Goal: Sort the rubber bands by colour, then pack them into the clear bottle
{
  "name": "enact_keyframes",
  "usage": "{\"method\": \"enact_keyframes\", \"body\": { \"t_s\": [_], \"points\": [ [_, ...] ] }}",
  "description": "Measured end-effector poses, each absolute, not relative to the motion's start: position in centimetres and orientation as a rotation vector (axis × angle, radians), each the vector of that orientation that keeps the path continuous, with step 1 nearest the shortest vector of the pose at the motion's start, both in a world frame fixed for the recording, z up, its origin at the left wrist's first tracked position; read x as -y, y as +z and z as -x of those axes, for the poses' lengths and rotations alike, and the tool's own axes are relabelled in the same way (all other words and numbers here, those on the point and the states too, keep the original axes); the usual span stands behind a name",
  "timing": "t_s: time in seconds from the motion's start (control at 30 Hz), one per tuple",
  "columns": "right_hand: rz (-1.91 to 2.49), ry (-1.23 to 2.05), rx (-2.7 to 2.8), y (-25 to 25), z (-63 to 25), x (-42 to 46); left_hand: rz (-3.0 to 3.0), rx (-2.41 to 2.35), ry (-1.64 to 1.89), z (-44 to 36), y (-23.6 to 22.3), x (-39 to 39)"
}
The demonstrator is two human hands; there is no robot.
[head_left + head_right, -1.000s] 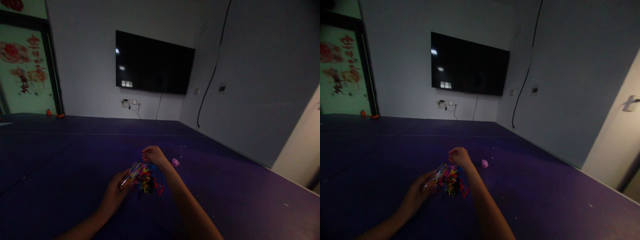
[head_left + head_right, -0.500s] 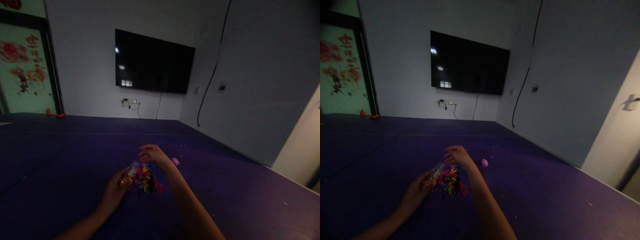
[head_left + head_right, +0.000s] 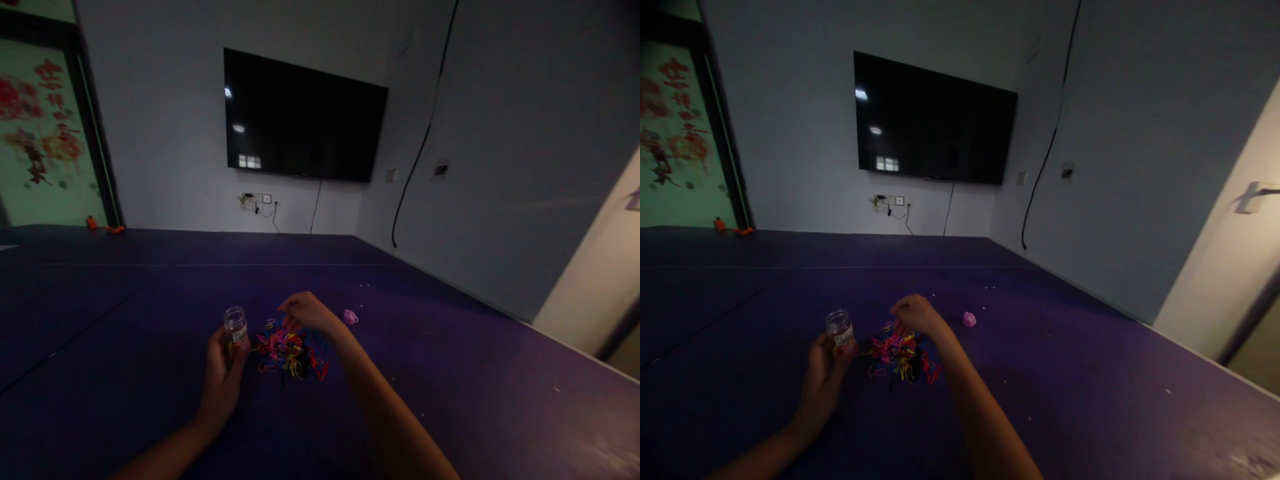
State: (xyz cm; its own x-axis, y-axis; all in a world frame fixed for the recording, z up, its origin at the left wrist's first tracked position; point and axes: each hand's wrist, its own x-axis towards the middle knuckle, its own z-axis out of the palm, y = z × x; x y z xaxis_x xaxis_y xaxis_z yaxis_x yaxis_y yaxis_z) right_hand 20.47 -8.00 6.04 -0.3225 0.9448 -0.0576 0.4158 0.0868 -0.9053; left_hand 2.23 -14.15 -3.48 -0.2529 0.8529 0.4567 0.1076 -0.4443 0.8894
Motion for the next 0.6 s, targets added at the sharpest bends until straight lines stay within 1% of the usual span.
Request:
{"method": "enact_keyframes", "body": {
  "t_s": [0.13, 0.23, 0.33, 0.5, 0.6],
  "points": [
    [1.34, 1.665, 2.019, 3.5, -20.7, 9.7, -1.47, -1.195, 1.715, -2.4, -3.3, 14.5],
    [1.304, 1.772, 1.994, 1.3, -21.6, 10.7, -1.498, -1.173, 1.662, -2.6, -3.3, 14.7],
    [1.247, 1.62, 1.809, -0.6, -22.2, 11.2, -1.553, -1.167, 1.604, -2.7, -3.3, 14.8],
    [1.106, 1.159, 1.566, -2.5, -21.9, 11.3, -1.584, -1.125, 1.563, -2.5, -3.2, 14.8],
    [1.093, 1.076, 1.548, -3.1, -21.3, 11.9, -1.571, -1.127, 1.547, -2.5, -3.3, 14.6]
  ]
}}
